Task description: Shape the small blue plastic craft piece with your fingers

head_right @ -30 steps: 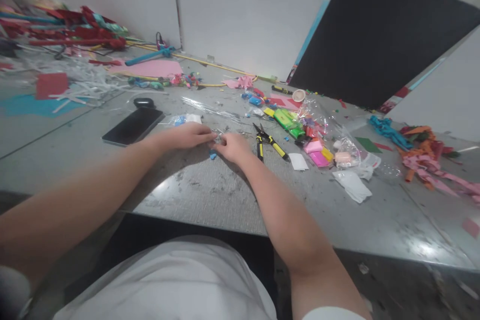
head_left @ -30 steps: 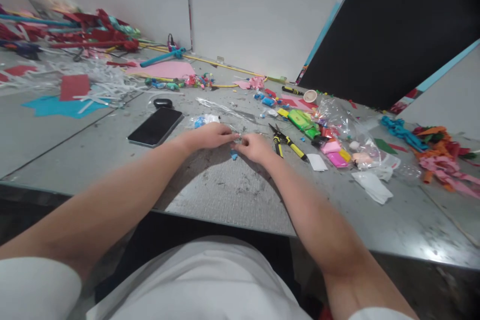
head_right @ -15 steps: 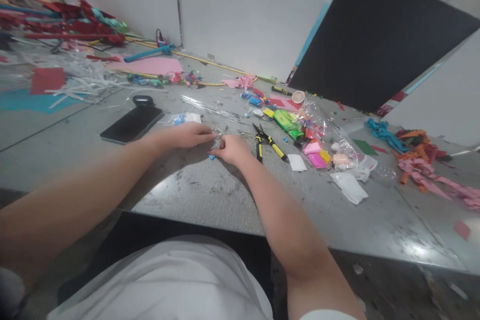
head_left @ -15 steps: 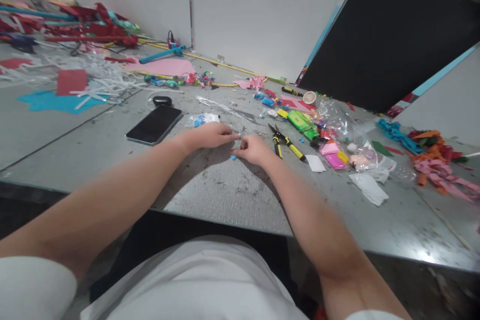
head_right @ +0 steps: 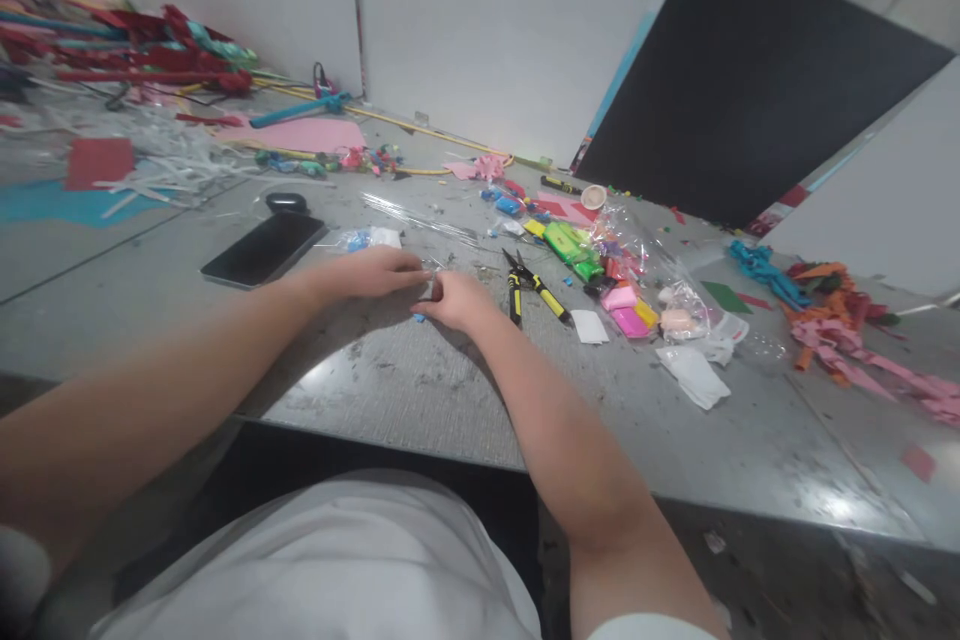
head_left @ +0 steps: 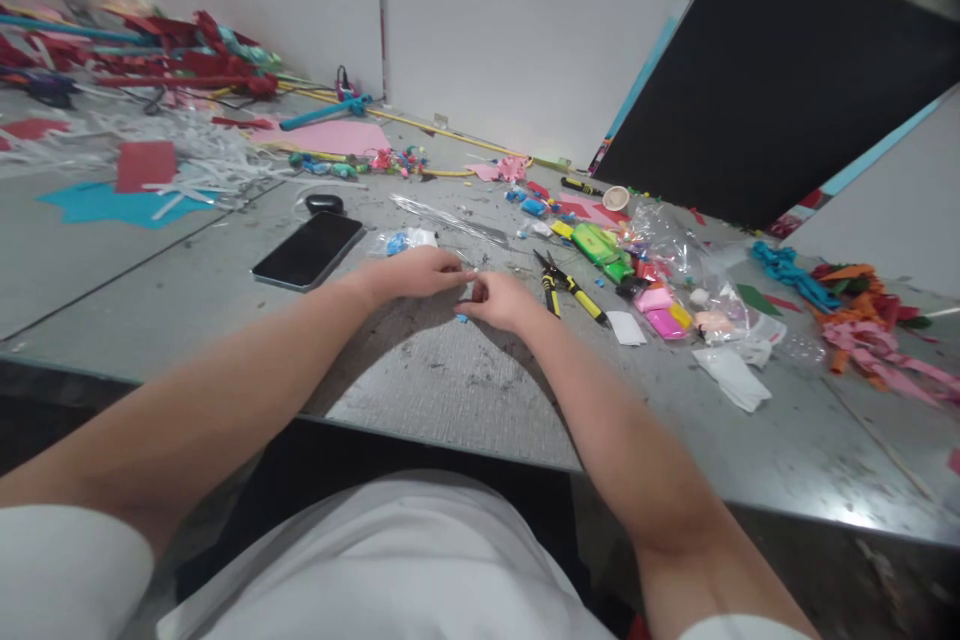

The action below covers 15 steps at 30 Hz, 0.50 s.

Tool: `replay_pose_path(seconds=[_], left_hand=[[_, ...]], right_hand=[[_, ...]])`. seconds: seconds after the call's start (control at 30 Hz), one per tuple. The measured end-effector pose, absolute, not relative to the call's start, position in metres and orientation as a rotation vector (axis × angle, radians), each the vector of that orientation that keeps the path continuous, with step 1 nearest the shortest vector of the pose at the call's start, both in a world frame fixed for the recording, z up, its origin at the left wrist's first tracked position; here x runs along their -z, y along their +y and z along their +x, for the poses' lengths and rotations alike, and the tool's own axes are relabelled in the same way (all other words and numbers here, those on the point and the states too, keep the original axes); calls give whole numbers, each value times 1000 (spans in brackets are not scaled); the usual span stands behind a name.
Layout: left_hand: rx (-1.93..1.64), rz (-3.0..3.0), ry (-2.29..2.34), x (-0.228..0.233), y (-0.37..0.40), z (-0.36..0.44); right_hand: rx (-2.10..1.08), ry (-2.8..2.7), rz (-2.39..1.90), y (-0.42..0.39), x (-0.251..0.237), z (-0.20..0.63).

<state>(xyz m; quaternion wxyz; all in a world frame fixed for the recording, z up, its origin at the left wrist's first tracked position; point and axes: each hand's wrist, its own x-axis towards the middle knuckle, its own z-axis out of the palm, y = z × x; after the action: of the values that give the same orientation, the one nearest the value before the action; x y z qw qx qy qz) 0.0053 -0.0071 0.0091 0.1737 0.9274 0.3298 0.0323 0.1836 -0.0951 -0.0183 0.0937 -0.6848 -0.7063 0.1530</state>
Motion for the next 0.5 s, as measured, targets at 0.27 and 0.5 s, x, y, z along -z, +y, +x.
replay_pose_path(seconds=[0.27, 0.5], left_hand=[[-86, 2632, 950, -13, -13, 5], [-45, 2641, 963, -16, -15, 6]], right_hand=[[-498, -2079, -2013, -96, 19, 185], [-515, -2107, -2014, -99, 17, 183]])
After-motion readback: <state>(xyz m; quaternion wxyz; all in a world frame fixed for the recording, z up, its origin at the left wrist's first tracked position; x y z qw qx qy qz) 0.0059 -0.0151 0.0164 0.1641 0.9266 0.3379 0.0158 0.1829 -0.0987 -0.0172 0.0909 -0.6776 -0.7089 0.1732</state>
